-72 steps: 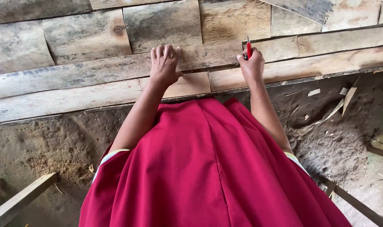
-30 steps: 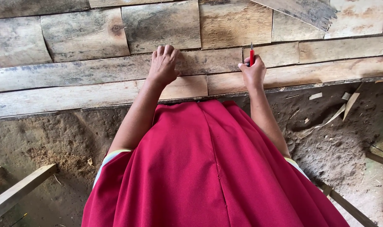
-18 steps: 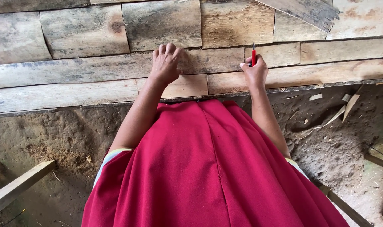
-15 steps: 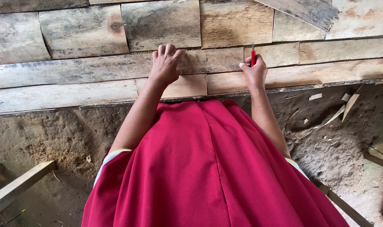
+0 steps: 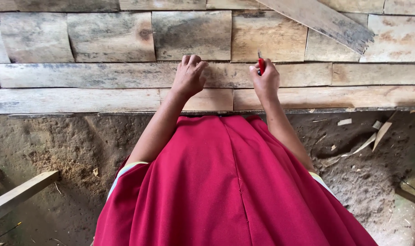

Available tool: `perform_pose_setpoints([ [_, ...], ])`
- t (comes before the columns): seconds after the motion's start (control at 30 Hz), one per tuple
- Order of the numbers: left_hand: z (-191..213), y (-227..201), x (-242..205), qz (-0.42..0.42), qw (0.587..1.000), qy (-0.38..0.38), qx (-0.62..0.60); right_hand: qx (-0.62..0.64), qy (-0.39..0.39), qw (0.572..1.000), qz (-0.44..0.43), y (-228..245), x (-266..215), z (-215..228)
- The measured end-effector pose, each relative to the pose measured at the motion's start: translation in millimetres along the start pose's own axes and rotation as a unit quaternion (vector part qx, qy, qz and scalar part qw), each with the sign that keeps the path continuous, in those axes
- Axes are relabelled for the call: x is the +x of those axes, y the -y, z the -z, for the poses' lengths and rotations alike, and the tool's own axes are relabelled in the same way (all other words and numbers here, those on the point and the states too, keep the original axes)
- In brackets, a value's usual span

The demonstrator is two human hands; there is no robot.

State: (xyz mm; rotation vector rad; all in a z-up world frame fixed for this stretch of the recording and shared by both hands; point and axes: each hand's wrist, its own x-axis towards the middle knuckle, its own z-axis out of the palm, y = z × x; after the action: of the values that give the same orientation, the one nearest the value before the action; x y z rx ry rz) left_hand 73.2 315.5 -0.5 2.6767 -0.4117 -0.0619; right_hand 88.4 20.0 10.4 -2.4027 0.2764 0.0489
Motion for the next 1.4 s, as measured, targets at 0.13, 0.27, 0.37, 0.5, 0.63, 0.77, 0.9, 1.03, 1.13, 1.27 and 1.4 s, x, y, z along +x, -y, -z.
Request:
perform_pose_setpoints([
  [0.13, 14, 24, 9, 0.030, 0.998, -0.051, 0.016, 0.010, -0.012, 0.996, 0.092, 28, 32, -32],
  [0.27, 6, 88, 15, 0.152, 0.959, -0.233, 0.047, 0.080, 0.016, 0.996, 0.042, 56, 68, -59],
  [0.37, 13, 124, 24, 0.234, 0.941, -0.245, -0.018, 0.082, 0.020, 0.996, -0.008, 61, 97, -73],
  [0.5, 18, 152, 30, 0.348, 0.910, -0.203, -0.096, 0.060, 0.031, 0.995, -0.070, 52, 121, -93],
  [0.63, 30, 148, 35, 0.387, 0.898, -0.178, -0.108, 0.031, 0.049, 0.994, -0.088, 68, 116, -87],
  [0.77, 20, 157, 37, 0.388, 0.898, -0.186, -0.091, 0.020, 0.055, 0.995, -0.084, 58, 120, -94],
  [0.9, 16, 161, 37, 0.389, 0.898, -0.189, -0.082, 0.012, 0.047, 0.995, -0.092, 65, 115, -92],
  [1.03, 28, 150, 37, 0.395, 0.896, -0.174, -0.109, 0.002, 0.064, 0.993, -0.096, 82, 111, -82],
  [1.13, 27, 152, 37, 0.396, 0.894, -0.176, -0.114, 0.002, 0.068, 0.993, -0.092, 85, 112, -80],
  [1.27, 23, 156, 36, 0.392, 0.897, -0.170, -0.112, -0.002, 0.076, 0.993, -0.095, 81, 111, -80],
  [1.4, 28, 155, 36, 0.394, 0.898, -0.160, -0.116, -0.003, 0.077, 0.993, -0.093, 84, 111, -79],
])
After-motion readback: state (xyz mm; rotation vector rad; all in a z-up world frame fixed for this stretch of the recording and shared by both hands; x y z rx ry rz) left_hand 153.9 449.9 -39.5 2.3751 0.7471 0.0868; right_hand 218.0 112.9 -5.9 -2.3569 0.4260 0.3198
